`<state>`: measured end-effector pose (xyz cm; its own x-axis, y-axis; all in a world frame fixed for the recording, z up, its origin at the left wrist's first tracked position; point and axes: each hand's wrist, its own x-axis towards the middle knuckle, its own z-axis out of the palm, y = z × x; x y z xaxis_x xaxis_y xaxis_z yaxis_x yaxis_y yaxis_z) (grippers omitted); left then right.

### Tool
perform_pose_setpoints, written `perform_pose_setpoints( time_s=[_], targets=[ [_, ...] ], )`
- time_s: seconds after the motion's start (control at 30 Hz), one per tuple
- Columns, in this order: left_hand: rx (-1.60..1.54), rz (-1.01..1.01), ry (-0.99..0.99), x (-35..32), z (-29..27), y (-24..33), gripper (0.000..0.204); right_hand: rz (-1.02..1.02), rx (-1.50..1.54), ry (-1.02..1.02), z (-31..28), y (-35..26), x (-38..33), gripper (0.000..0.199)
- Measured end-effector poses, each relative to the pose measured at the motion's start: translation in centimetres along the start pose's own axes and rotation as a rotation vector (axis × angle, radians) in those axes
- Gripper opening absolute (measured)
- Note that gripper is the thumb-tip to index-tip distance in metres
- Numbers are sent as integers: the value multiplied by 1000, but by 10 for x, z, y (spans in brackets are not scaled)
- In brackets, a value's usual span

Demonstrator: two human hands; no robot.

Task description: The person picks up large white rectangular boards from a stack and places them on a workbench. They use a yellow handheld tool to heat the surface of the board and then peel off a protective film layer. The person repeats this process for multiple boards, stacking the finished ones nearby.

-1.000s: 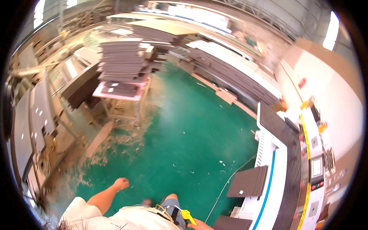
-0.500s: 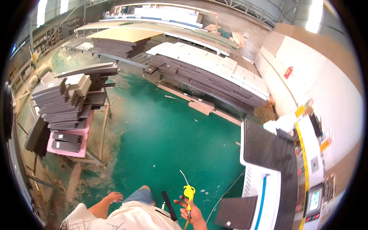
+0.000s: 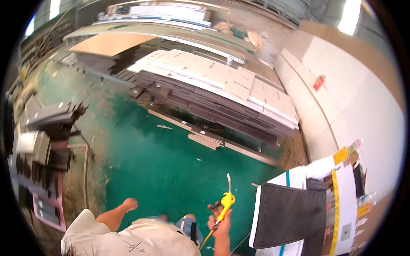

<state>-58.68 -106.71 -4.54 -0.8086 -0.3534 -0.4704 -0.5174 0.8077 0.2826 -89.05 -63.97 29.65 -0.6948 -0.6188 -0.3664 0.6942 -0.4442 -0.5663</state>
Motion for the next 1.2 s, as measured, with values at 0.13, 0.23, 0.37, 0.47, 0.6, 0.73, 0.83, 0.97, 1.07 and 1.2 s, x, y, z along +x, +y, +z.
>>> perform_pose_setpoints(
  time_s=[0.13,0.23,0.37,0.47,0.6,0.73,0.83,0.97,1.07,1.2],
  targets=[
    [-651,-282,28,197,-176,127,21,-155,-180,131,-29,-84,121,74],
    [-638,-177,264,311,-254,187,22,-195,-216,81,-39,-151,231,75],
    [-1061,-325,-2,402,-302,260,26,-140,-364,200,-44,-237,405,66],
    [-919,-160,-335,462,-334,307,29,-162,-585,223,-47,-284,506,59],
    [-1143,-250,-293,591,-376,352,30,-307,-821,344,-38,-334,609,51],
    [-1360,-181,-345,754,-423,430,33,-625,-1047,399,-61,-371,690,48],
    [-1625,-77,-335,877,-464,498,35,-592,-1134,440,-60,-388,703,39],
    [-1948,-235,-300,977,-510,598,48,-290,-1170,568,-51,-412,694,28],
    [-2218,-230,-168,1006,-518,603,50,-172,-1189,565,-15,-434,715,24],
    [-2111,-132,-245,971,-509,565,47,-250,-1272,518,-81,-457,767,20]
  ],
)
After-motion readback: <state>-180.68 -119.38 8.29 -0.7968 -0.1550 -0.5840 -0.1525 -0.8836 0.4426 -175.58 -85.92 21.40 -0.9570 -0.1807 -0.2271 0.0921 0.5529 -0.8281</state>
